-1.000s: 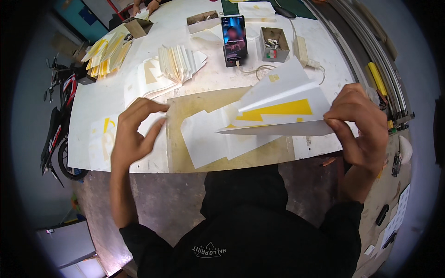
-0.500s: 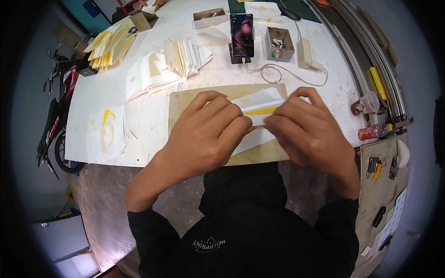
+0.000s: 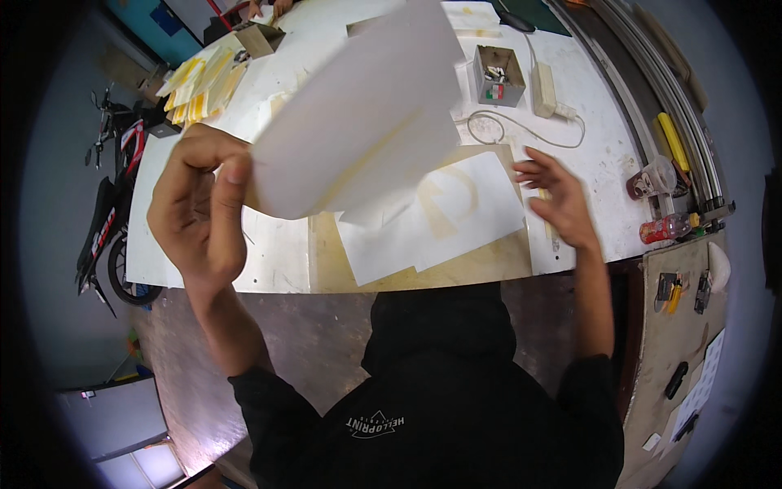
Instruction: The person places a white sheet with a yellow graphic onto a work surface, smooths it with a yellow squeegee, peels off a backing layer, and presses the sticker down. They repeat this process on multiple sheets, inspecting edges and smoothing surfaces.
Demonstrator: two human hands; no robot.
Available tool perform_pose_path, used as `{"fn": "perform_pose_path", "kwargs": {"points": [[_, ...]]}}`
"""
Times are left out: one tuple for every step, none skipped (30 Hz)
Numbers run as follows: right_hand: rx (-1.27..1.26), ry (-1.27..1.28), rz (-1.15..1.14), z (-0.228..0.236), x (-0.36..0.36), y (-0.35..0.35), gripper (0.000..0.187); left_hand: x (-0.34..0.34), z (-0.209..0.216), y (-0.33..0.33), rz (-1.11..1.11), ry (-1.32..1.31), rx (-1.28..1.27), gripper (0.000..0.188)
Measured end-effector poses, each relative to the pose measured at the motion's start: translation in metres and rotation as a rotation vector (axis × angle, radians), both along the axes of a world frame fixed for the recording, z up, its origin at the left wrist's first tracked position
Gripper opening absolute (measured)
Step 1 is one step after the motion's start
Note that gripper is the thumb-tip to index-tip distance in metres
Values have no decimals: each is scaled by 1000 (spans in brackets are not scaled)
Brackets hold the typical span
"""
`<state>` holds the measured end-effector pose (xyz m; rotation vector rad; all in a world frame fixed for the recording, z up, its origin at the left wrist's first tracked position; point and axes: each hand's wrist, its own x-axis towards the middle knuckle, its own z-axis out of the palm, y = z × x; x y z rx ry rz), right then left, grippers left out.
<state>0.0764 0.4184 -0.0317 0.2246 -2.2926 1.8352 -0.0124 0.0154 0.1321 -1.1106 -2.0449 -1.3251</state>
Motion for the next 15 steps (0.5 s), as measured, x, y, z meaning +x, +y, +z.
{"fn": "perform_pose_path", "kwargs": {"points": [[-42,-29,37,-17,-13,-15,87,0,3,2,9,-34,65,6],[-163,-99,58,-29,-25,-32,92,-5,2,2,25,-1,83,9],[-302,-170,103,-41,-40,-56,97,-5,6,-3,32,-7,119,9],[-440,-208,120,-54,-56,-70,98,-11,1,-5,17,-17,175,10],[-589,-251,151,-62,-74,-86,99,-15,-1,-10,13,-29,218,10],[-700,-293,255,-63,-91,-108,96,-13,2,-17,4,-63,265,12],[-797,-331,343,-62,-105,-124,92,-16,-2,-19,5,-68,296,12],[-898,-469,396,-53,-114,-147,88,-15,-2,-23,20,-74,316,12],[-989,-610,447,-38,-121,-168,84,-15,-3,-28,32,-81,342,12],[-1073,-755,495,-26,-126,-184,80,-14,-4,-33,33,-79,326,13],[-1061,-767,587,-20,-125,-199,77,-12,-6,-39,44,-72,316,13],[-1049,-778,679,-14,-121,-214,74,-11,-6,-46,53,-66,305,13],[-1031,-792,769,-13,-116,-227,71,-9,-9,-54,65,-63,299,14],[-995,-750,714,-15,-112,-240,67,-9,-12,-63,50,-62,296,15],[-961,-707,659,-16,-107,-251,64,-8,-12,-69,55,-66,295,16]]}}
